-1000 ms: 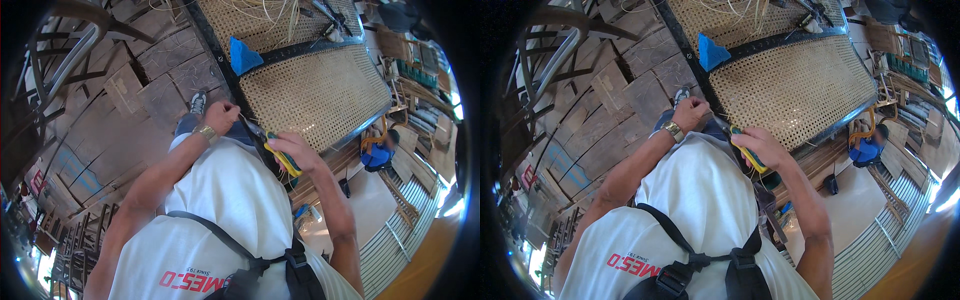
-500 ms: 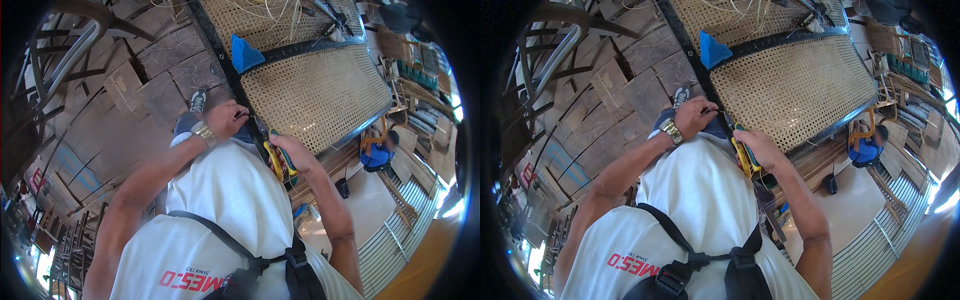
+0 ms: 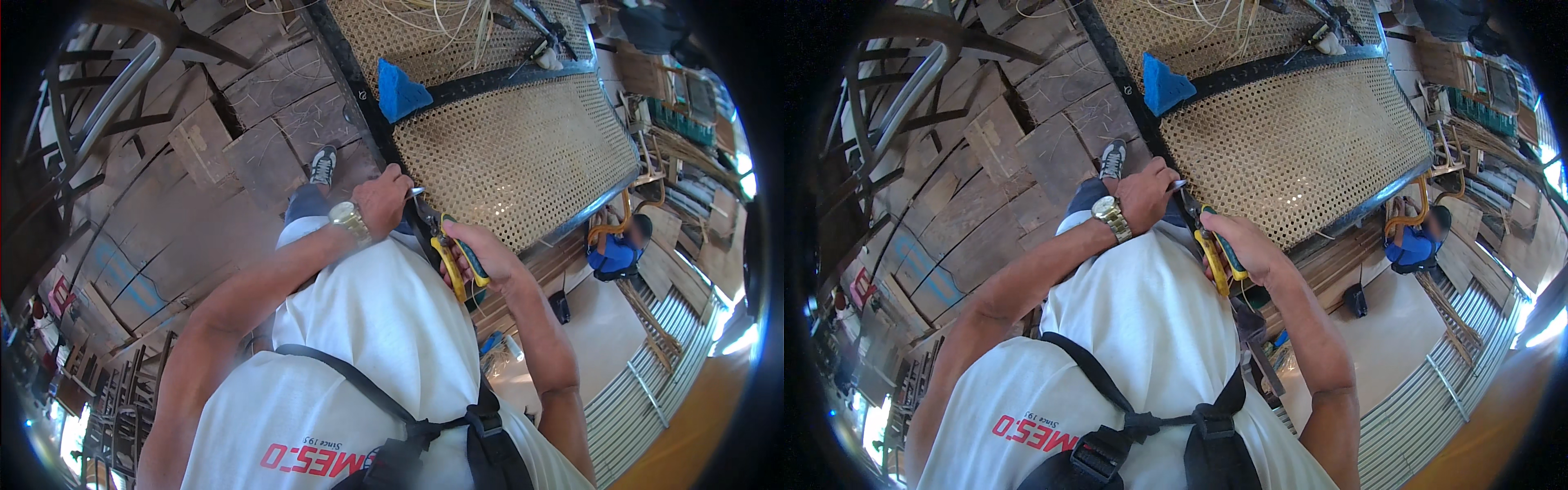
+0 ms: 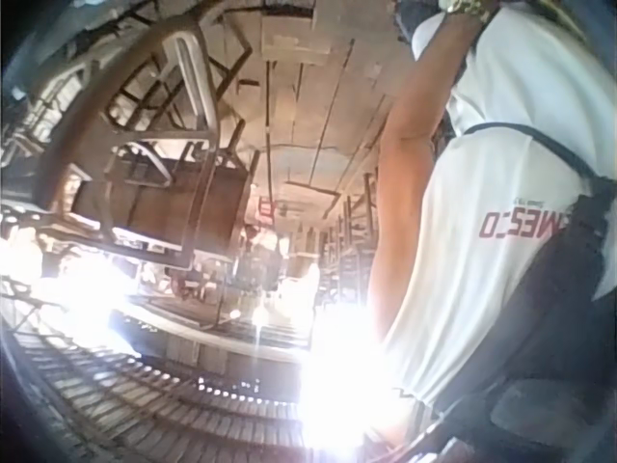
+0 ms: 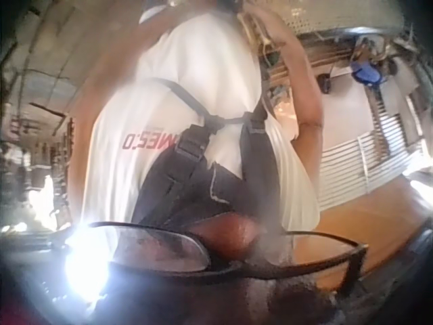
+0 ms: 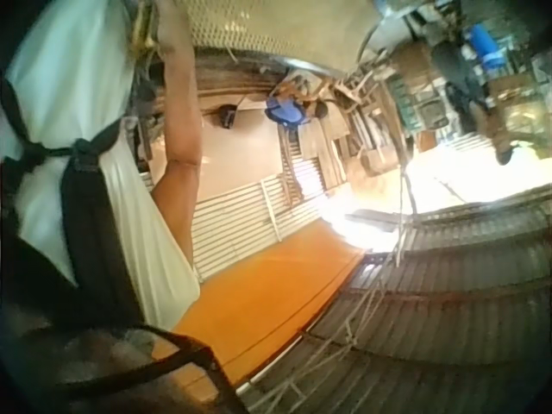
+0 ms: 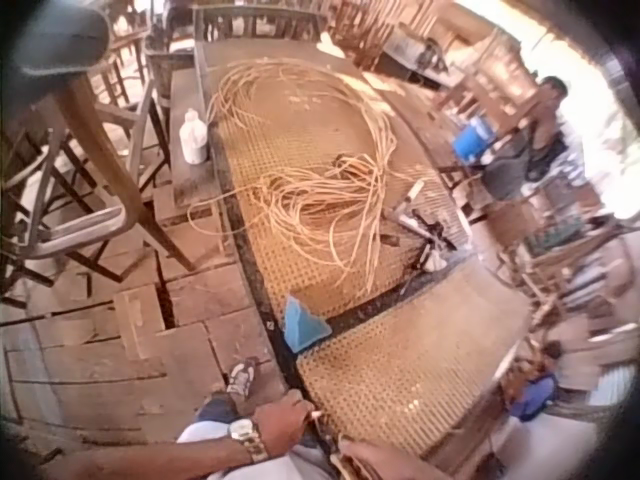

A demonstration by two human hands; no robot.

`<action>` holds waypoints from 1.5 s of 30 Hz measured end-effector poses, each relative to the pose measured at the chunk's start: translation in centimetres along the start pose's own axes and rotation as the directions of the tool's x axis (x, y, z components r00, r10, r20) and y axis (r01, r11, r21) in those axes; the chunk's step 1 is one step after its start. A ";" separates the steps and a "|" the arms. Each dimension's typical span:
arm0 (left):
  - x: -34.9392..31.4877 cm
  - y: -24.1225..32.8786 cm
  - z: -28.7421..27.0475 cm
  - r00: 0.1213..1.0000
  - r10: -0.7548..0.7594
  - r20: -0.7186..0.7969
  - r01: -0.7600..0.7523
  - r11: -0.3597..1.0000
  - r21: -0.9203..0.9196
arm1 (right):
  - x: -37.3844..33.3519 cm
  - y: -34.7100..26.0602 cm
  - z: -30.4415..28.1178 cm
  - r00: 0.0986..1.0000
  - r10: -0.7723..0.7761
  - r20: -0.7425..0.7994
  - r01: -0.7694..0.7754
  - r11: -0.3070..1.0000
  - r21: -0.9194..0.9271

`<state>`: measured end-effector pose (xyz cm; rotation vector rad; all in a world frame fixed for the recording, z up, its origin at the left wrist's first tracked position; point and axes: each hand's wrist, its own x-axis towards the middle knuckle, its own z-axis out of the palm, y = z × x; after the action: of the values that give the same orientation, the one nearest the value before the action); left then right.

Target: Weaving cane strips into a chair seat frame to repair it.

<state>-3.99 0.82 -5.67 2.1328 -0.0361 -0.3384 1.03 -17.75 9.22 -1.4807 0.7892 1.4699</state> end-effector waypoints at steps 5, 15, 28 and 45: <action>0.3 -0.6 0.5 0.996 0.023 -0.086 -0.027 0.999 -0.046 | -0.1 0.1 -0.8 0.995 0.081 0.061 -0.085 0.994 0.068; 0.7 0.5 -0.2 0.975 0.220 0.002 -0.219 0.970 0.103 | -0.5 0.3 -1.2 0.995 0.070 0.077 -0.074 0.996 0.052; 4.1 0.6 -1.4 0.958 -0.089 0.273 0.152 0.964 -0.216 | 0.1 0.9 -1.0 0.999 0.027 0.042 -0.029 0.999 0.041; 0.7 -3.3 -4.3 0.943 -0.307 0.129 0.333 0.875 -0.353 | 1.3 0.0 0.6 0.989 -0.134 -0.066 0.125 0.985 -0.121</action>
<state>-2.56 6.02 -6.34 1.7448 0.3239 -0.5674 0.88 -17.09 7.96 -1.6514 0.6469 1.3898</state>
